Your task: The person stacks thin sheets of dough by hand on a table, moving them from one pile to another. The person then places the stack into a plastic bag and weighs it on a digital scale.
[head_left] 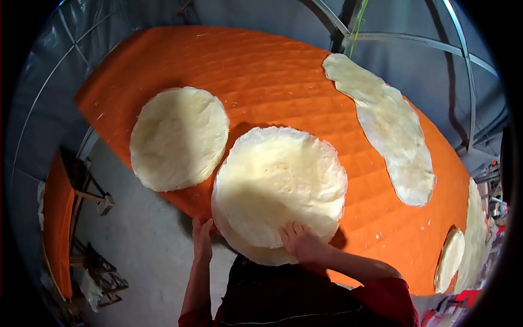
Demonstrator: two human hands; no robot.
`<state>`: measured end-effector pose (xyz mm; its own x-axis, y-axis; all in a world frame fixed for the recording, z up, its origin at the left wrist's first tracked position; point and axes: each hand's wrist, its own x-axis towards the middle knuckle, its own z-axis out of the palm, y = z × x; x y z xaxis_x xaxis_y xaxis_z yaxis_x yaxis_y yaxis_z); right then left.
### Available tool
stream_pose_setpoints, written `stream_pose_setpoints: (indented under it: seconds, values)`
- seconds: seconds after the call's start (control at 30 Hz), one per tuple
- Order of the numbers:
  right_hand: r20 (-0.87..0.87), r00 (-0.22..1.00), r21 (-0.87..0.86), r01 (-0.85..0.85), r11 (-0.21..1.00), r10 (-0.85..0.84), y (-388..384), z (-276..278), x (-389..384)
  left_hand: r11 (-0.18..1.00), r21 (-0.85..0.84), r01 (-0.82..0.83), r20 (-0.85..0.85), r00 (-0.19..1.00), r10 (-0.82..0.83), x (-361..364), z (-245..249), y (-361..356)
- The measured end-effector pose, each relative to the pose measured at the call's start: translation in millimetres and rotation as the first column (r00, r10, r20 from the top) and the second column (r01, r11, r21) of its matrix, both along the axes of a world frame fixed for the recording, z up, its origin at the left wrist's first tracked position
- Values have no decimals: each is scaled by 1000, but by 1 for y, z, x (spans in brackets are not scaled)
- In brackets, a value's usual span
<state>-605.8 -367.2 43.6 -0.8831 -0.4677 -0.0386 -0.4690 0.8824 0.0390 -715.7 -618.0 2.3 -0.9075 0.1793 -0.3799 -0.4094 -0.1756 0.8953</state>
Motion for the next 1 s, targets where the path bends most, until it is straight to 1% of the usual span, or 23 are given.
stream_pose_setpoints:
  seconds: [0.03,0.1,0.13,0.23,0.33,0.37,0.43,0.47,0.53,0.57,0.6,0.63,0.67,0.7,0.77,0.8,0.83,0.87,0.9,0.93,0.97,1.0]
  values:
    - [-105,994,-23,16,1000,-18,0,-2,8,986,-166,18,-71,997,-30,-1,-5,6]
    - [-145,989,-145,-38,989,17,0,-21,27,881,-473,26,-204,969,-138,12,-27,26]
    - [-169,985,-200,-60,978,26,4,-28,34,808,-589,-19,-414,865,-282,18,-40,31]
    - [59,998,-419,34,907,-10,20,-23,47,829,-553,-79,-446,869,-215,28,-44,45]
    - [113,994,-378,34,925,9,35,-30,49,877,-474,-73,-411,900,-147,31,-32,56]
    - [217,976,-350,48,936,31,37,-24,45,893,-444,-71,-401,907,-127,30,-28,59]
    - [419,904,-298,53,953,80,32,-9,32,963,-265,-56,-313,949,-31,24,-30,61]
    - [275,958,-345,15,938,86,25,-14,36,983,-173,-64,-256,967,18,24,-29,61]
    - [-39,997,-422,-78,903,68,7,-37,49,1000,-9,3,-236,972,-5,24,-14,66]
    - [-78,994,-481,-108,870,80,10,-42,49,996,72,45,-225,974,-28,24,-9,68]
    - [-115,990,-537,-136,833,87,14,-49,49,997,-81,20,-282,959,-43,25,-16,66]
    - [-154,984,-591,-166,790,92,18,-55,49,973,-232,-14,-337,939,-67,26,-31,58]
    - [-136,985,-697,-171,696,106,26,-62,51,926,-373,-60,-385,918,-96,27,-39,56]
    - [-42,973,-965,-99,245,227,39,-79,47,927,-358,-108,-366,930,-33,33,-34,59]
    - [78,987,-996,83,-34,143,67,-98,55,922,-333,-199,-317,944,90,46,-26,66]
    - [127,986,-972,145,186,-104,100,-64,56,918,-332,-215,-371,925,82,48,-27,72]
    - [117,931,-892,251,376,-344,136,-30,53,914,-330,-234,-424,902,78,49,-28,78]
    - [49,832,-764,387,517,-552,161,-13,50,909,-328,-258,-475,876,77,52,-29,83]
    - [111,741,-831,435,347,-663,175,-19,44,884,-393,-252,-438,897,61,47,-31,87]
    - [289,646,-802,566,190,-706,185,-24,34,855,-459,-243,-402,915,44,35,-36,87]
    - [423,628,-818,575,24,-653,196,-38,21,822,-519,-235,-368,929,33,24,-42,83]
    - [465,565,-787,617,-25,-682,196,-48,10,764,-597,-245,-325,945,49,13,-53,76]
